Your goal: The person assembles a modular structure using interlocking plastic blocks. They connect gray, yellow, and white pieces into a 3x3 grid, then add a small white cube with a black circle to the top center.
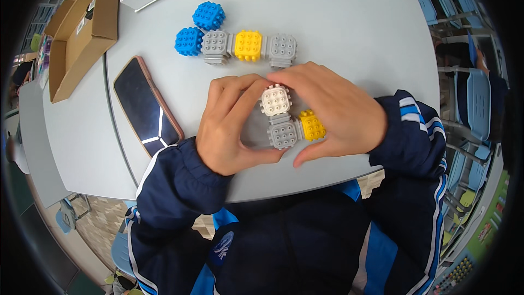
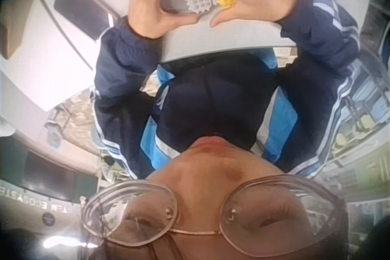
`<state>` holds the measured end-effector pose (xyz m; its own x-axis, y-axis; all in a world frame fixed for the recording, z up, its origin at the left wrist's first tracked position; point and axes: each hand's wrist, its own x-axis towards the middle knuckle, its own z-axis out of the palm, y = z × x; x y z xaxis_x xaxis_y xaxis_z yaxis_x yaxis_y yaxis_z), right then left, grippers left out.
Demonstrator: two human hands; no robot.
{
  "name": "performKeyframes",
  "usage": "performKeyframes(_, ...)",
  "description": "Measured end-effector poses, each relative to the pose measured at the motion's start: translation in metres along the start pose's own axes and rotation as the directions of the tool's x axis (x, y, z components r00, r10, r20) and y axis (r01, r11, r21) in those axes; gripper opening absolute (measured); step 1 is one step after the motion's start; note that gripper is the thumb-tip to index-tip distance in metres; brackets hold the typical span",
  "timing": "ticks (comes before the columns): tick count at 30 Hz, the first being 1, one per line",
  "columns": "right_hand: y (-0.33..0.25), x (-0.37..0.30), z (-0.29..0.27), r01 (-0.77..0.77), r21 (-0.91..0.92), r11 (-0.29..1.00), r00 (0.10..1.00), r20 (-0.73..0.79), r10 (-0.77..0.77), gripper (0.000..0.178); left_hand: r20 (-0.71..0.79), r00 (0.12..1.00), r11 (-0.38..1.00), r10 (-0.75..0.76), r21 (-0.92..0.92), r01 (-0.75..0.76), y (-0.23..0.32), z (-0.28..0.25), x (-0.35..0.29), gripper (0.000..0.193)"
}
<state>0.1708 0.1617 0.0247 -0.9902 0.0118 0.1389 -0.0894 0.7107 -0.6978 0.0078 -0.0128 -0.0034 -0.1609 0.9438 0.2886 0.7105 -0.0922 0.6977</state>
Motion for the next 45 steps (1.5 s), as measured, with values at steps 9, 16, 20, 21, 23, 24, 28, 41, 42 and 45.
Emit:
performKeyframes(9, 0.001, 0.001, 0.020, 0.097, -0.023, 0.995, 0.991, -0.088, -0.099, 0.081, -0.023, 0.999, 0.996, 0.039, -0.080, -0.041, -0.004, 0.005, -0.006, 0.086)
performKeyframes(16, -0.007, -0.003, 0.018, 0.050, -0.048, 0.998, 0.996, -0.074, -0.054, 0.087, -0.021, 0.995, 0.993, 0.098, -0.062, -0.099, -0.008, 0.006, -0.005, 0.087)
performKeyframes(20, -0.015, 0.001, -0.003, -0.011, -0.167, 0.986, 1.000, 0.013, 0.013, 0.078, 0.052, 0.997, 0.997, 0.055, -0.063, -0.052, -0.008, 0.001, -0.005, 0.088)
performKeyframes(21, -0.016, 0.004, -0.009, 0.005, -0.128, 0.992, 0.997, -0.072, -0.014, 0.071, 0.068, 0.997, 0.999, 0.035, -0.044, -0.032, -0.007, -0.001, -0.006, 0.088)
performKeyframes(23, -0.011, 0.011, -0.024, 0.021, -0.066, 0.998, 0.969, -0.244, -0.037, 0.055, 0.086, 0.995, 0.999, 0.054, -0.005, -0.054, -0.004, -0.003, -0.003, 0.088)
performKeyframes(24, -0.003, 0.016, -0.021, 0.025, -0.096, 0.995, 0.956, -0.289, -0.052, 0.052, 0.094, 0.994, 0.998, 0.062, 0.016, -0.063, -0.002, -0.004, -0.002, 0.088)
performKeyframes(28, 0.041, 0.020, -0.008, 0.037, -0.207, 0.978, 0.944, -0.314, -0.102, 0.044, 0.113, 0.994, 0.998, 0.014, 0.065, -0.021, 0.003, -0.007, 0.001, 0.092)
performKeyframes(41, 0.048, -0.015, -0.064, 0.022, -0.126, 0.992, 0.998, -0.050, -0.028, 0.039, 0.042, 0.994, 0.994, -0.097, 0.053, 0.095, -0.001, -0.003, -0.005, 0.110)
performKeyframes(42, 0.047, -0.016, -0.065, 0.022, -0.126, 0.992, 0.999, -0.032, -0.026, 0.039, 0.022, 0.992, 0.992, -0.125, 0.022, 0.125, -0.002, -0.002, -0.007, 0.113)
performKeyframes(45, 0.045, -0.014, -0.065, 0.047, -0.080, 0.996, 0.999, -0.015, -0.048, 0.040, 0.007, 0.998, 0.997, -0.069, 0.025, 0.069, -0.003, -0.002, -0.003, 0.123)
